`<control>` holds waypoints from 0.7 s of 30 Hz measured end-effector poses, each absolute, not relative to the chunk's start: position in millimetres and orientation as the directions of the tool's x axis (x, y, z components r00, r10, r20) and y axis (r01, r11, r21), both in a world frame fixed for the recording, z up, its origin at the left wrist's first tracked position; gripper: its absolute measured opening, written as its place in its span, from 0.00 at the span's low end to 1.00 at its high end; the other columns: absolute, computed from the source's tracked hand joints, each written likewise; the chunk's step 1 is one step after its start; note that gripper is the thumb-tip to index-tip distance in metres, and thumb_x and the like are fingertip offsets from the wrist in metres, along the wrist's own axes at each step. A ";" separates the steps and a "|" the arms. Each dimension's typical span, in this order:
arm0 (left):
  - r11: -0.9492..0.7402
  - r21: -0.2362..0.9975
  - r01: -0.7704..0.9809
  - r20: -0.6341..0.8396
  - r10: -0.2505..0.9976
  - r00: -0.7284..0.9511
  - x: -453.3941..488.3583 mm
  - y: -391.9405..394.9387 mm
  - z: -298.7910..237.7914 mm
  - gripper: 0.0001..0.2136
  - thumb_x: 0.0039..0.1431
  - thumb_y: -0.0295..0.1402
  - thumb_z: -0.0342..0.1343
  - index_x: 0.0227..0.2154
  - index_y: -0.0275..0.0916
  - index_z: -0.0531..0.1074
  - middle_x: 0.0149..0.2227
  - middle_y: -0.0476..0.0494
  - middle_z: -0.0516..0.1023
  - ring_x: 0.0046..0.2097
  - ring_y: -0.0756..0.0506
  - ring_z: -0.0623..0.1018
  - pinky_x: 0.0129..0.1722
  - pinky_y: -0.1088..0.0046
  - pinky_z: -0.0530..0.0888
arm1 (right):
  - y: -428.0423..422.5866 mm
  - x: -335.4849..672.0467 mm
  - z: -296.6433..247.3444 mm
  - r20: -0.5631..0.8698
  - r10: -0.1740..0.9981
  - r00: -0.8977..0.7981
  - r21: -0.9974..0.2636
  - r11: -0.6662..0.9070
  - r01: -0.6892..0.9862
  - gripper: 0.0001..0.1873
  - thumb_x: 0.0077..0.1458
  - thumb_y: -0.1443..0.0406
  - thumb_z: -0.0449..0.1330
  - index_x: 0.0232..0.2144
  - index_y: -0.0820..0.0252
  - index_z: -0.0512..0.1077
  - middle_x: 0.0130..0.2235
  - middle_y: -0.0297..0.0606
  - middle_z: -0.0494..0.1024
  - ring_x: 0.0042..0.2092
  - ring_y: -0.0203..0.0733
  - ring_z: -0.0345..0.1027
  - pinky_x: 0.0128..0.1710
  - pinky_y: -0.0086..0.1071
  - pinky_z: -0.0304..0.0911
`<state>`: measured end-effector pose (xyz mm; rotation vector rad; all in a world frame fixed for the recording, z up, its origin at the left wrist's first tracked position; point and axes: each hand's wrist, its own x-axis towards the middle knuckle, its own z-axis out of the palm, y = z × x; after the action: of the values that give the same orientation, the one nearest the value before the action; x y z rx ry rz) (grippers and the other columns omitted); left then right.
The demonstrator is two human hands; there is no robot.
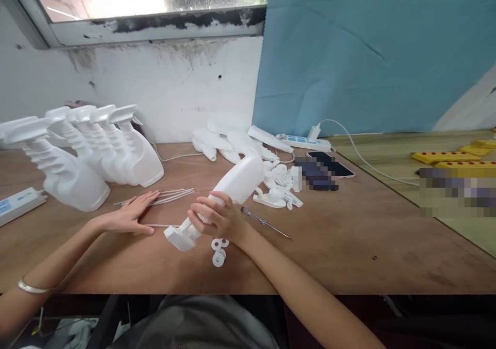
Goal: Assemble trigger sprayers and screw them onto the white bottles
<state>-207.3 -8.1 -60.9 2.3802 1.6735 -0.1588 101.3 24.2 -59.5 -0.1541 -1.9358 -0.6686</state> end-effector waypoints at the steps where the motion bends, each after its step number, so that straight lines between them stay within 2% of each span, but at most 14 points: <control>1: -0.317 0.114 0.942 -0.170 0.928 0.333 -209.5 -8.4 -65.3 0.44 0.46 0.57 0.45 0.60 0.40 0.33 0.63 0.37 0.39 0.62 0.34 0.44 0.56 0.50 0.45 | 24.4 100.9 -59.7 0.867 -0.168 -0.469 0.367 0.852 0.373 0.13 0.48 0.73 0.58 0.35 0.55 0.65 0.38 0.34 0.72 0.43 0.34 0.66 0.48 0.37 0.58; 5: -0.326 0.101 0.940 -0.007 0.944 0.329 -208.9 -0.4 -75.4 0.43 0.48 0.56 0.45 0.60 0.40 0.36 0.62 0.36 0.44 0.61 0.35 0.48 0.56 0.51 0.47 | 27.9 99.1 -61.3 0.874 -0.080 -0.480 0.248 0.922 0.297 0.17 0.50 0.72 0.56 0.43 0.57 0.61 0.41 0.40 0.72 0.44 0.37 0.67 0.46 0.39 0.61; 7: -0.315 0.108 0.943 0.031 0.949 0.313 -205.2 6.1 -77.7 0.41 0.48 0.56 0.45 0.60 0.38 0.39 0.61 0.34 0.48 0.60 0.35 0.51 0.55 0.52 0.49 | 31.4 98.3 -60.3 0.889 0.024 -0.458 0.099 0.965 0.241 0.19 0.51 0.70 0.53 0.47 0.58 0.58 0.41 0.41 0.73 0.44 0.39 0.67 0.46 0.41 0.61; 10: -0.319 0.146 0.936 0.069 0.948 0.312 -197.2 12.9 -79.4 0.34 0.52 0.53 0.43 0.57 0.38 0.50 0.59 0.35 0.55 0.58 0.37 0.56 0.54 0.54 0.53 | 38.8 98.4 -53.0 0.897 0.201 -0.393 -0.127 0.970 0.207 0.21 0.51 0.68 0.53 0.48 0.56 0.57 0.40 0.40 0.73 0.43 0.41 0.67 0.48 0.44 0.60; 13: -0.368 0.204 0.907 0.136 0.928 0.346 -186.3 14.2 -79.9 0.26 0.57 0.48 0.41 0.54 0.38 0.57 0.57 0.37 0.59 0.57 0.40 0.59 0.54 0.57 0.56 | 48.7 100.0 -38.3 0.872 0.389 -0.298 -0.316 0.911 0.266 0.22 0.49 0.64 0.57 0.47 0.54 0.57 0.41 0.40 0.72 0.43 0.44 0.67 0.44 0.43 0.62; 16: -0.425 0.296 0.855 0.166 0.905 0.393 -173.9 13.3 -80.9 0.22 0.60 0.42 0.39 0.53 0.36 0.59 0.57 0.39 0.61 0.57 0.43 0.60 0.56 0.61 0.56 | 63.2 100.0 -17.9 0.778 0.588 -0.222 -0.524 0.802 0.288 0.28 0.45 0.60 0.60 0.47 0.54 0.55 0.39 0.39 0.72 0.40 0.44 0.67 0.39 0.40 0.64; 21: -0.493 0.425 0.759 0.203 0.869 0.451 -152.4 12.3 -87.9 0.20 0.62 0.37 0.36 0.52 0.36 0.61 0.56 0.41 0.63 0.58 0.46 0.61 0.57 0.59 0.56 | 105.4 93.0 13.2 0.682 0.725 -0.098 -0.709 0.687 0.159 0.29 0.43 0.55 0.60 0.46 0.54 0.55 0.35 0.34 0.71 0.38 0.41 0.66 0.40 0.39 0.63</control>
<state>-152.4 12.3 -87.9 2.4320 1.4016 0.5787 93.0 105.4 13.2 -0.7326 -1.6302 0.5549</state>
